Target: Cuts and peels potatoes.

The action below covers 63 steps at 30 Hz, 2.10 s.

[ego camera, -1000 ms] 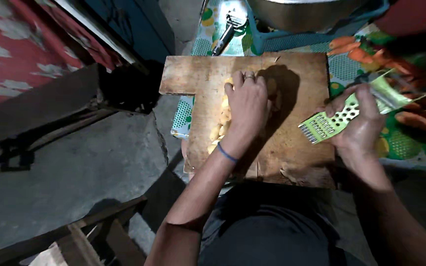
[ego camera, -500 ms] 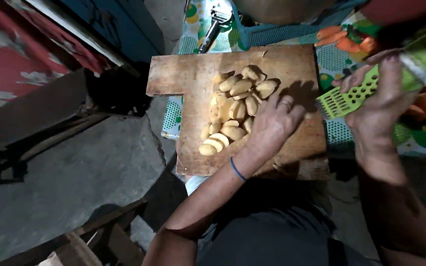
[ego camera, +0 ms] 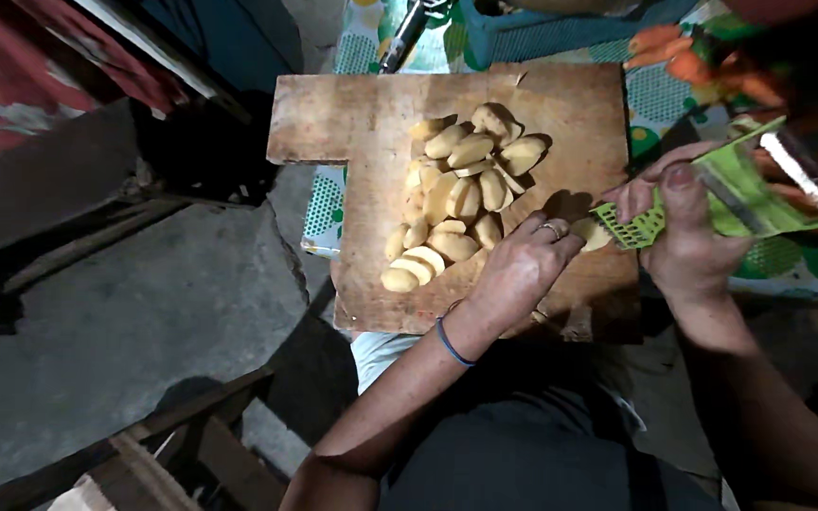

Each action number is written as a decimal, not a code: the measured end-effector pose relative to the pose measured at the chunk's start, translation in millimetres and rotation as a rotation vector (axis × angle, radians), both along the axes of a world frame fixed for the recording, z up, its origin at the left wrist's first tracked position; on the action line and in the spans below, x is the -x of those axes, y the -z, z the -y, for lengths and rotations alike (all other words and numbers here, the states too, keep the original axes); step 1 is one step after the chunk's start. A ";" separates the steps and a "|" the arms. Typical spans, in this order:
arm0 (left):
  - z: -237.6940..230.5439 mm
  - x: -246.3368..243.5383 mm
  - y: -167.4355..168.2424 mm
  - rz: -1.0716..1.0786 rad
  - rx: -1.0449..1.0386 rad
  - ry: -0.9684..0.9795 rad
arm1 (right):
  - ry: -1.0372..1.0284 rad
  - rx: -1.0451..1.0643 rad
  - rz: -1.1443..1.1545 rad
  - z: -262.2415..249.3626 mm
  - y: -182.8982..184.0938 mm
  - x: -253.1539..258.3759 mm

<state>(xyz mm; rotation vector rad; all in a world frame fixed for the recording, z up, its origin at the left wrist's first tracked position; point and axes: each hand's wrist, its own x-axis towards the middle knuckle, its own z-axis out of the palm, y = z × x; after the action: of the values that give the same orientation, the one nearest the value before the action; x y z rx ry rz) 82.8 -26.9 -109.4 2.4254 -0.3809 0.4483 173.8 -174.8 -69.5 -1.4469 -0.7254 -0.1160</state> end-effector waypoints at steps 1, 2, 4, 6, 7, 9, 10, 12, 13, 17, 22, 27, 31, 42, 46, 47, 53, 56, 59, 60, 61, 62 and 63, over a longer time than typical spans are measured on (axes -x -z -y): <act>0.5 0.0 0.4 0.001 -0.003 -0.002 | 0.010 0.009 -0.010 -0.5 3.1 2.4; 1.2 -0.6 1.1 0.007 -0.010 -0.006 | 0.019 0.011 -0.014 -0.4 4.6 3.0; 1.5 -1.1 2.1 0.018 -0.022 -0.010 | 0.018 -0.012 -0.053 3.4 5.8 -3.1; 1.3 -0.1 2.2 0.016 -0.032 -0.011 | 0.025 -0.073 -0.107 7.7 2.5 -13.3; 1.3 0.1 1.6 0.014 -0.029 -0.009 | 0.035 -0.088 -0.118 9.1 -0.8 -15.5; 0.9 1.2 0.5 0.007 -0.020 0.002 | 0.041 -0.078 -0.090 6.9 -7.7 -11.9; 1.1 2.4 0.6 0.005 -0.013 0.007 | 0.039 -0.060 -0.068 4.4 -9.1 -6.8; 1.0 2.4 0.1 0.005 -0.007 0.014 | 0.032 -0.036 -0.038 -2.2 -7.6 1.8; 0.8 1.6 -0.3 0.005 -0.004 0.015 | 0.029 -0.031 -0.029 -5.3 -6.4 3.4; 1.0 2.2 -1.8 0.005 0.007 0.013 | 0.021 -0.014 -0.079 -4.7 4.9 3.9; 1.3 1.0 -2.1 0.002 -0.002 0.004 | 0.047 -0.098 -0.149 6.0 -7.0 -13.1; 1.7 2.5 -4.7 0.001 0.003 0.005 | 0.044 -0.024 -0.034 -11.2 -8.0 8.7; 2.1 2.9 -4.3 0.014 -0.005 -0.003 | 0.031 -0.026 -0.063 -11.3 4.7 9.7; 2.9 1.2 -3.6 0.015 -0.021 -0.006 | 0.050 -0.040 -0.016 -17.2 -3.8 14.8; 2.4 2.0 -3.9 -0.017 -0.004 -0.009 | 0.069 -0.088 -0.137 -10.2 2.8 4.2; 2.3 2.3 -4.0 -0.022 0.000 -0.009 | 0.069 -0.088 -0.138 -10.7 2.4 3.6; 3.2 4.2 -3.5 0.008 -0.019 -0.037 | 0.063 -0.063 0.003 -12.7 -8.7 13.7; 3.2 4.6 -3.3 0.002 -0.021 -0.025 | 0.049 -0.031 0.037 -14.8 -13.0 19.0; 3.7 2.3 -1.6 0.016 -0.007 -0.039 | 0.073 -0.026 0.013 -12.8 -5.3 11.8; 4.0 2.0 -0.6 0.019 -0.011 -0.047 | 0.078 -0.024 -0.014 -11.6 -2.3 9.8; 4.1 1.6 0.1 0.023 -0.019 -0.053 | 0.079 -0.032 -0.046 -11.1 0.9 8.6; 4.1 0.8 0.4 0.026 -0.025 -0.057 | 0.080 -0.048 -0.069 -11.0 3.0 7.4; 4.1 0.3 0.2 0.024 -0.028 -0.057 | 0.083 -0.059 -0.083 -10.9 4.4 6.6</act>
<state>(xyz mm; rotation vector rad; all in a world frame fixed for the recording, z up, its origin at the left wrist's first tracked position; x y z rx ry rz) 82.5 -31.0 -109.7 2.4654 -0.3315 0.5008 167.2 -163.9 -73.9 -1.4172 -0.5899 -0.1392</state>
